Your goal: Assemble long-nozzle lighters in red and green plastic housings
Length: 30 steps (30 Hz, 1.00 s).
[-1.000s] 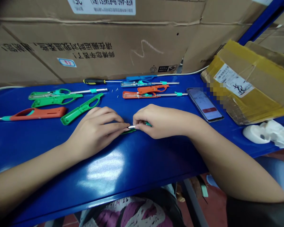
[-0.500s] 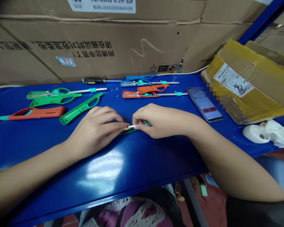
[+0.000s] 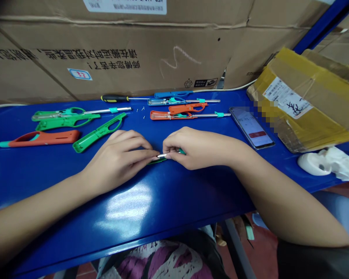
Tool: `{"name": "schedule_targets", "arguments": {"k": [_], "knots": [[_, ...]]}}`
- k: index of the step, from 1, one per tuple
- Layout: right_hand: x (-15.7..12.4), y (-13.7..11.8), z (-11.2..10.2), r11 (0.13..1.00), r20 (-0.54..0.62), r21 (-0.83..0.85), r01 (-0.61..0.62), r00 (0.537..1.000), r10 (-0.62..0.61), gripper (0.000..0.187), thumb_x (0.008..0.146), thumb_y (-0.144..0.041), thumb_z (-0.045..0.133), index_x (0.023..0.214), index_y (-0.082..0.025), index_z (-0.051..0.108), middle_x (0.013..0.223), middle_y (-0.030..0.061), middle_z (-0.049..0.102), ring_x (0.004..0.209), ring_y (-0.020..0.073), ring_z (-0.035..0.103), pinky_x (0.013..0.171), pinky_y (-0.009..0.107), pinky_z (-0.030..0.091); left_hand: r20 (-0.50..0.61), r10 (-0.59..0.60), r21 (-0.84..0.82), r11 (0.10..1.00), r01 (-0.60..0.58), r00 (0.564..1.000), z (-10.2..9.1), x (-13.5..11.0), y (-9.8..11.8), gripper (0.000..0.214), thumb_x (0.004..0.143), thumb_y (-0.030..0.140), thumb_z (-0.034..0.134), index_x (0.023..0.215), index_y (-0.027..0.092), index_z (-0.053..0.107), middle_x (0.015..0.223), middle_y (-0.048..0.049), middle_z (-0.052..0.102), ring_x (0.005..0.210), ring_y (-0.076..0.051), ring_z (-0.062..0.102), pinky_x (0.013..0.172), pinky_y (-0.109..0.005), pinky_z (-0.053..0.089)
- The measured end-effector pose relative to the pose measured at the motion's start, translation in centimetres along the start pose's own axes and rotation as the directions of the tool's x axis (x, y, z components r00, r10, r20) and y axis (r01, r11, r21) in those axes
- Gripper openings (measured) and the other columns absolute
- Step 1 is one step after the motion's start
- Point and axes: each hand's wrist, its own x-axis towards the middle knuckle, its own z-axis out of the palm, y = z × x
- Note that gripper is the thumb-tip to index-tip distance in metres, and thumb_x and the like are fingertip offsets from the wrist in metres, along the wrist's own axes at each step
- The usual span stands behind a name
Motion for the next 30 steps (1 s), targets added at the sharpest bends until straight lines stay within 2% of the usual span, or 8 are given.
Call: {"name": "schedule_targets", "arguments": {"k": [7,12,17,24,30], "knots": [[0.2,0.9,0.4,0.995,-0.053,-0.096,0.015,0.998,-0.02,0.011,0.091,-0.016,0.057,0.093,-0.017,0.068,0.094,0.0049,0.069,0.084,0.0174,0.062,0.074,0.028,0.043,0.047,-0.075,-0.024,0.997,0.076,0.996,-0.2,-0.2,0.2,0.021,0.1,0.034,0.06,0.106,0.022,0.075,0.107,-0.0067,0.07,0.094,-0.022,0.06,0.079,-0.036,0.039],[0.3,1.1,0.5,0.994,-0.023,-0.102,0.039,0.999,-0.042,0.008,0.091,-0.016,0.059,0.093,-0.018,0.067,0.091,0.0036,0.068,0.083,0.0171,0.062,0.073,0.028,0.042,0.053,-0.072,-0.051,0.996,0.074,0.996,0.1,-0.4,0.4,0.022,0.1,0.032,0.059,0.109,0.021,0.075,0.109,-0.0056,0.072,0.097,-0.021,0.061,0.081,-0.036,0.041],[0.4,0.9,0.5,0.996,-0.005,-0.083,0.038,0.999,-0.038,0.004,0.091,-0.019,0.064,0.092,-0.018,0.068,0.089,0.0016,0.068,0.082,0.0159,0.062,0.072,0.027,0.041,0.083,-0.058,-0.052,0.997,0.063,0.995,0.2,-0.6,0.4,0.027,0.096,0.042,0.065,0.11,0.02,0.074,0.109,-0.0049,0.073,0.097,-0.022,0.061,0.082,-0.036,0.04],[0.7,1.0,1.0,0.997,0.011,-0.064,0.045,0.999,-0.044,0.004,0.092,-0.019,0.065,0.089,-0.018,0.066,0.089,0.0007,0.067,0.082,0.0155,0.061,0.072,0.027,0.039,0.163,-0.134,-0.123,0.98,0.155,0.978,0.3,-0.8,0.4,0.018,0.098,0.032,0.062,0.107,0.023,0.074,0.106,-0.0025,0.072,0.097,-0.02,0.063,0.08,-0.035,0.039],[0.6,0.9,1.2,0.995,-0.006,-0.081,0.056,0.998,-0.057,0.005,0.093,-0.016,0.063,0.09,-0.018,0.066,0.089,0.0008,0.066,0.084,0.0155,0.061,0.075,0.027,0.04,0.152,-0.137,-0.18,0.97,0.164,0.979,0.8,-0.8,0.2,0.018,0.098,0.032,0.062,0.109,0.024,0.074,0.107,-0.0028,0.072,0.098,-0.02,0.063,0.082,-0.035,0.042]]}}
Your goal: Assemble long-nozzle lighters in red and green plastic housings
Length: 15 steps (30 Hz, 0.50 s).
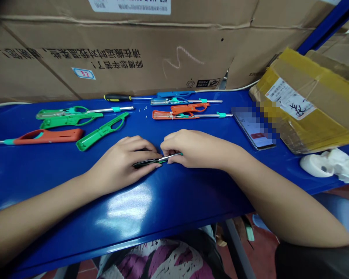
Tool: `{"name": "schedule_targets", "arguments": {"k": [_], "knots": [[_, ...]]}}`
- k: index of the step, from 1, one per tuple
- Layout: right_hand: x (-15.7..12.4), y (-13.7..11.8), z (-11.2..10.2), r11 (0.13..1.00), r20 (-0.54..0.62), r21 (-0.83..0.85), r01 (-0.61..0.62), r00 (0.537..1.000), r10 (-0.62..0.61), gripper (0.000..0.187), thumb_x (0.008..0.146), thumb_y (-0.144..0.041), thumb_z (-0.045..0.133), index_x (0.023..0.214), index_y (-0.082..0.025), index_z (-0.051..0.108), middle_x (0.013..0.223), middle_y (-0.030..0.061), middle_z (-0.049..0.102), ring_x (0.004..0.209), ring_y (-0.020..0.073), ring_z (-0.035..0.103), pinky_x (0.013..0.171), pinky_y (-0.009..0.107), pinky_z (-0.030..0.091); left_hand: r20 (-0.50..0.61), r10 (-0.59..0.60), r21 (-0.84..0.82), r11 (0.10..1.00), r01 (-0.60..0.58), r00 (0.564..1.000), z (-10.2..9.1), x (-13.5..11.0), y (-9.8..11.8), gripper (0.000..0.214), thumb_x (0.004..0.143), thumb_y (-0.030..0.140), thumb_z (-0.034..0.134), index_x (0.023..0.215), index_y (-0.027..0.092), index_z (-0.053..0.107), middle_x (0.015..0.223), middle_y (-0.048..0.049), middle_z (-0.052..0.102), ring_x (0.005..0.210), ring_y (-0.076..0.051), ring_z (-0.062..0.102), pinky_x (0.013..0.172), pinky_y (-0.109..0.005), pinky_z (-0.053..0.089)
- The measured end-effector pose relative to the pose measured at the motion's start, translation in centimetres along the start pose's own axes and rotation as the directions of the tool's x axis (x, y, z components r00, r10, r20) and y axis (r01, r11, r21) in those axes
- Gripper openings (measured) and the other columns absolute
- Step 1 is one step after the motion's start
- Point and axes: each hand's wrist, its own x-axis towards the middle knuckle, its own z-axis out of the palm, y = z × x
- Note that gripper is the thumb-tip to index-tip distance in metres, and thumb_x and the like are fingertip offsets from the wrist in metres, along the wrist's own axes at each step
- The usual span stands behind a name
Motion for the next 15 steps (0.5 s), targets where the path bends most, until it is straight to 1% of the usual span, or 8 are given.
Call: {"name": "schedule_targets", "arguments": {"k": [5,8,10,13,15], "knots": [[0.02,-0.12,-0.06,1.0,0.001,0.012,-0.025,1.0,0.025,0.004,0.093,-0.017,0.064,0.089,-0.018,0.065,0.089,0.0004,0.066,0.084,0.0149,0.06,0.074,0.026,0.04,-0.043,-0.02,-0.077,0.997,0.017,0.999,0.14,0.03,0.01,0.021,0.1,0.033,0.059,0.106,0.023,0.076,0.104,-0.0037,0.072,0.094,-0.019,0.062,0.085,-0.035,0.047],[0.1,-0.16,-0.09,0.998,0.015,0.02,-0.062,0.998,0.061,0.008,0.092,-0.025,0.068,0.089,-0.019,0.064,0.088,-0.0002,0.065,0.083,0.0149,0.059,0.071,0.026,0.039,-0.048,-0.037,-0.094,0.995,0.032,0.998,0.12,0.12,0.12,0.02,0.099,0.031,0.059,0.104,0.024,0.078,0.102,-0.0033,0.072,0.092,-0.019,0.061,0.084,-0.035,0.048],[0.14,-0.21,-0.09,0.997,0.022,0.019,-0.078,0.997,0.078,0.011,0.093,-0.03,0.067,0.091,-0.019,0.064,0.088,0.0,0.065,0.082,0.0151,0.059,0.07,0.027,0.039,-0.052,-0.053,-0.099,0.994,0.048,0.997,0.09,0.17,0.21,0.018,0.098,0.029,0.061,0.102,0.024,0.078,0.1,-0.0028,0.072,0.09,-0.019,0.061,0.083,-0.034,0.049],[0.12,-0.3,-0.05,0.995,0.028,0.029,-0.091,0.996,0.09,0.009,0.095,-0.024,0.059,0.095,-0.019,0.066,0.089,0.0003,0.067,0.081,0.0144,0.059,0.069,0.027,0.039,-0.06,-0.076,-0.111,0.991,0.069,0.995,0.12,0.19,0.32,0.016,0.096,0.028,0.064,0.101,0.025,0.079,0.099,-0.002,0.072,0.089,-0.018,0.062,0.082,-0.034,0.049],[0.09,-0.32,-0.01,0.993,0.035,0.051,-0.104,0.994,0.102,0.01,0.094,-0.02,0.057,0.095,-0.019,0.067,0.087,-0.0001,0.068,0.078,0.0135,0.059,0.068,0.026,0.039,-0.067,-0.081,-0.122,0.99,0.072,0.994,0.2,0.17,0.35,0.016,0.095,0.028,0.065,0.1,0.025,0.079,0.099,-0.0021,0.072,0.089,-0.018,0.062,0.082,-0.034,0.05]]}}
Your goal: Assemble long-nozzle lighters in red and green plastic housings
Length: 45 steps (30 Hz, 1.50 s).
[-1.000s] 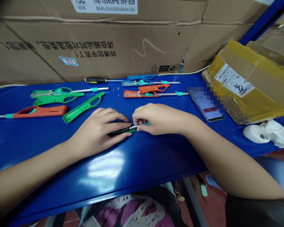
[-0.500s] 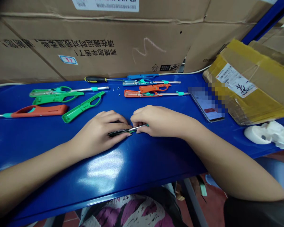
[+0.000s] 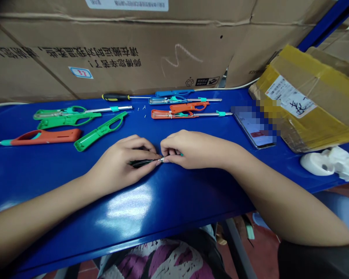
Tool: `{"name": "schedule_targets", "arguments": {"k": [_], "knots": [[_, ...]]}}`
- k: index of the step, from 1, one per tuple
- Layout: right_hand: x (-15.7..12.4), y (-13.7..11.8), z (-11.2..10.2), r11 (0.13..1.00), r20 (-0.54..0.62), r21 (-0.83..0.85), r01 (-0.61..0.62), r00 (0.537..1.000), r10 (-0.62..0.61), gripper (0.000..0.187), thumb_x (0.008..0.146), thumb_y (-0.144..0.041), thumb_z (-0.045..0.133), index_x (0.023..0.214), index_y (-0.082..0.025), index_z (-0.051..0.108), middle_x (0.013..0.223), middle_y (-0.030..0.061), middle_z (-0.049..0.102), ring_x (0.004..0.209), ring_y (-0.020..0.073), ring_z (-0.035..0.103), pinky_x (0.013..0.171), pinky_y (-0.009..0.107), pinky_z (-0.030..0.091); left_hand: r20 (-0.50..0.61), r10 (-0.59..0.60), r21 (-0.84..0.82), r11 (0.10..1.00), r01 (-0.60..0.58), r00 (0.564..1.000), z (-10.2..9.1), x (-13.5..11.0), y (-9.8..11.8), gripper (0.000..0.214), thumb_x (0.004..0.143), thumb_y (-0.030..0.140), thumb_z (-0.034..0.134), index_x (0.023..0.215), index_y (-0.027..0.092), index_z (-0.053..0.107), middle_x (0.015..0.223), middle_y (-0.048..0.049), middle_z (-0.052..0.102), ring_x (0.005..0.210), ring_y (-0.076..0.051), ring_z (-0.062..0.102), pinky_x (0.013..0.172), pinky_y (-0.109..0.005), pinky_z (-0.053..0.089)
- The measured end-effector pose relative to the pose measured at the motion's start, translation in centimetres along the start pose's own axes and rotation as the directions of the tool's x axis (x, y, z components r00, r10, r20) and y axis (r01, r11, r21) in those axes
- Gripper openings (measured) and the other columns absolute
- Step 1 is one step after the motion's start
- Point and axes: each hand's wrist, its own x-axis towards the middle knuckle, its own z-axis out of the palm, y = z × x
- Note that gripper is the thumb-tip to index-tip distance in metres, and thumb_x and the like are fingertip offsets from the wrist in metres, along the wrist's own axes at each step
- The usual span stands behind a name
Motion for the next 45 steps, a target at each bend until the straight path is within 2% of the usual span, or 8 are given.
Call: {"name": "schedule_targets", "arguments": {"k": [5,13,20,26,29,33,38,45], "knots": [[0.2,0.0,0.1,0.993,0.01,0.079,-0.089,0.996,0.088,0.011,0.093,-0.027,0.062,0.09,-0.02,0.069,0.083,-0.0007,0.069,0.074,0.0129,0.061,0.065,0.025,0.041,-0.02,-0.008,-0.047,0.999,0.007,1.0,0.2,0.0,-0.2,0.015,0.093,0.025,0.066,0.099,0.023,0.08,0.098,-0.0024,0.073,0.088,-0.017,0.063,0.083,-0.034,0.05],[0.5,-0.5,0.3,0.961,-0.009,0.1,-0.258,0.966,0.26,0.013,0.088,-0.034,0.068,0.083,-0.022,0.071,0.076,-0.0012,0.069,0.071,0.0142,0.061,0.063,0.026,0.041,-0.023,-0.036,-0.104,0.994,0.033,0.999,0.3,0.2,-0.1,0.012,0.09,0.023,0.069,0.096,0.022,0.079,0.096,-0.0016,0.073,0.087,-0.017,0.064,0.083,-0.033,0.051],[0.3,-0.6,0.4,0.968,-0.031,0.065,-0.244,0.969,0.246,0.013,0.089,-0.033,0.066,0.084,-0.022,0.07,0.078,-0.0009,0.07,0.073,0.0142,0.06,0.063,0.027,0.04,-0.021,-0.018,-0.081,0.997,0.016,1.0,0.2,0.0,0.2,0.013,0.09,0.021,0.068,0.097,0.02,0.078,0.098,-0.0028,0.072,0.088,-0.017,0.063,0.084,-0.035,0.05],[-0.1,-0.4,0.2,0.991,-0.072,0.023,-0.135,0.988,0.137,0.014,0.09,-0.031,0.065,0.098,-0.02,0.068,0.091,0.002,0.07,0.081,0.0161,0.061,0.07,0.027,0.042,-0.019,-0.011,-0.039,0.999,0.01,1.0,0.1,0.1,0.0,0.015,0.089,0.024,0.068,0.101,0.021,0.077,0.098,-0.0041,0.074,0.091,-0.02,0.063,0.084,-0.036,0.051],[-0.3,-0.5,-0.2,0.994,-0.13,0.044,-0.098,0.986,0.103,0.016,0.088,-0.027,0.065,0.101,-0.019,0.069,0.097,0.0035,0.071,0.084,0.0167,0.061,0.074,0.028,0.045,0.024,-0.013,-0.018,1.0,0.014,1.0,-0.6,0.4,0.0,0.023,0.089,0.028,0.07,0.109,0.021,0.076,0.104,-0.005,0.074,0.095,-0.022,0.065,0.087,-0.037,0.052],[-0.2,-0.9,-0.7,0.989,-0.204,0.119,-0.09,0.973,0.113,0.015,0.089,-0.025,0.062,0.099,-0.017,0.071,0.089,0.0029,0.07,0.078,0.0148,0.06,0.07,0.026,0.045,0.099,-0.025,0.058,0.998,0.019,0.995,-2.7,0.5,0.2,0.037,0.087,0.032,0.072,0.122,0.022,0.071,0.114,-0.0058,0.073,0.104,-0.025,0.066,0.093,-0.041,0.052],[0.3,-1.2,0.2,0.99,-0.25,0.12,-0.073,0.963,0.102,0.015,0.091,-0.031,0.067,0.094,-0.017,0.07,0.087,0.0022,0.069,0.078,0.0144,0.059,0.071,0.027,0.044,0.14,-0.068,0.163,0.986,0.045,0.988,-5.0,-1.2,-0.5,0.046,0.088,0.042,0.07,0.129,0.023,0.066,0.119,-0.007,0.07,0.108,-0.028,0.065,0.095,-0.045,0.052],[1.2,-1.2,1.5,0.991,-0.145,0.037,-0.13,0.98,0.134,0.015,0.094,-0.028,0.064,0.085,-0.018,0.07,0.091,0.0024,0.069,0.082,0.0151,0.059,0.071,0.029,0.039,0.11,-0.149,0.11,0.984,0.137,0.983,-5.6,-4.5,-1.9,0.055,0.086,0.054,0.072,0.132,0.026,0.063,0.123,-0.0075,0.066,0.111,-0.027,0.064,0.097,-0.043,0.053]]}}
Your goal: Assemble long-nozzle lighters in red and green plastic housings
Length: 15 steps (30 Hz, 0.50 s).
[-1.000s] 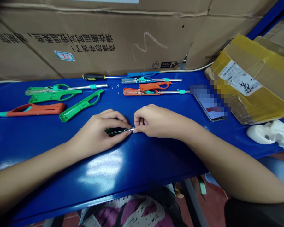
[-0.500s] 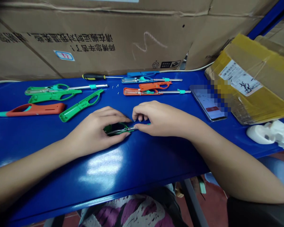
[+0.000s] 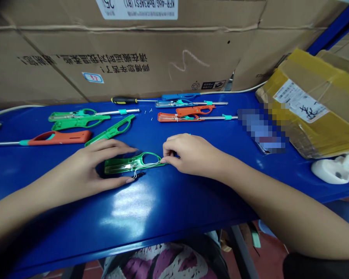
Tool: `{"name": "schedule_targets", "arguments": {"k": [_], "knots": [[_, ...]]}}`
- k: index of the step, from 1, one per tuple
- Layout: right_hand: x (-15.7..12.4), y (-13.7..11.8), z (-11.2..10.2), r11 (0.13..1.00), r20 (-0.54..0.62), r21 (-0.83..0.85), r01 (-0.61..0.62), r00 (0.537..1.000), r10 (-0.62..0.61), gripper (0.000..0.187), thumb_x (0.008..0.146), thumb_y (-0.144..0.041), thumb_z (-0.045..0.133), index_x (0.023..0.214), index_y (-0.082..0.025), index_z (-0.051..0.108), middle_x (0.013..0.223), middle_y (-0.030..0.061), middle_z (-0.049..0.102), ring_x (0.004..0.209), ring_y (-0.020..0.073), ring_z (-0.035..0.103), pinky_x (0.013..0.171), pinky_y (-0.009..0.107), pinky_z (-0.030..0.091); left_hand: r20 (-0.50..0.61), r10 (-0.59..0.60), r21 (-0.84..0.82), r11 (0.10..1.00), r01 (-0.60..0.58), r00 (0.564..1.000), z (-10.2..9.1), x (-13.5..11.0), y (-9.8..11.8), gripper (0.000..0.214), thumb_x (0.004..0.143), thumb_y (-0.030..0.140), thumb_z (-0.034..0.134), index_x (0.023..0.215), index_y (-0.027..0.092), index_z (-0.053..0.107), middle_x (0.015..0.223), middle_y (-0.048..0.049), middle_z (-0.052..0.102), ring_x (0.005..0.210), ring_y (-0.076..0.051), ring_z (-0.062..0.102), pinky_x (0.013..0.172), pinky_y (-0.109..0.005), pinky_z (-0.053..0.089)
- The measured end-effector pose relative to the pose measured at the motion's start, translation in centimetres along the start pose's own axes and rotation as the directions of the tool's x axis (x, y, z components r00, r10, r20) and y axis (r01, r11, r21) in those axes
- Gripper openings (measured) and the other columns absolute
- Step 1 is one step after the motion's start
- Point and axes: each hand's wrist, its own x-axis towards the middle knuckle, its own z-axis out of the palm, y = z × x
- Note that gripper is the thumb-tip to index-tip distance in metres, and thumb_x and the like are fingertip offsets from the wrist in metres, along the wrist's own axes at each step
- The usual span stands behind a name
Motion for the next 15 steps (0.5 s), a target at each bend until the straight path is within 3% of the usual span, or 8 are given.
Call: {"name": "schedule_targets", "arguments": {"k": [6,15], "knots": [[-0.2,0.4,-0.8,1.0,0.024,0.015,-0.007,1.0,0.006,0.017,0.093,-0.026,0.064,0.078,-0.019,0.067,0.086,0.0012,0.07,0.08,0.0154,0.059,0.069,0.029,0.038,0.0,0.012,-0.045,0.999,-0.012,1.0,0.5,-0.4,0.0,0.06,0.083,0.053,0.077,0.134,0.027,0.061,0.121,-0.0072,0.066,0.11,-0.026,0.063,0.096,-0.041,0.053],[-1.1,1.0,-2.0,0.999,0.11,0.018,0.039,0.993,-0.04,0.013,0.09,-0.027,0.065,0.081,-0.022,0.072,0.088,0.0011,0.073,0.079,0.0165,0.063,0.069,0.029,0.041,-0.065,0.051,-0.131,0.99,-0.06,0.997,2.0,-0.4,1.2,0.034,0.091,0.033,0.071,0.123,0.022,0.067,0.112,-0.0063,0.068,0.101,-0.02,0.063,0.09,-0.035,0.053]]}}
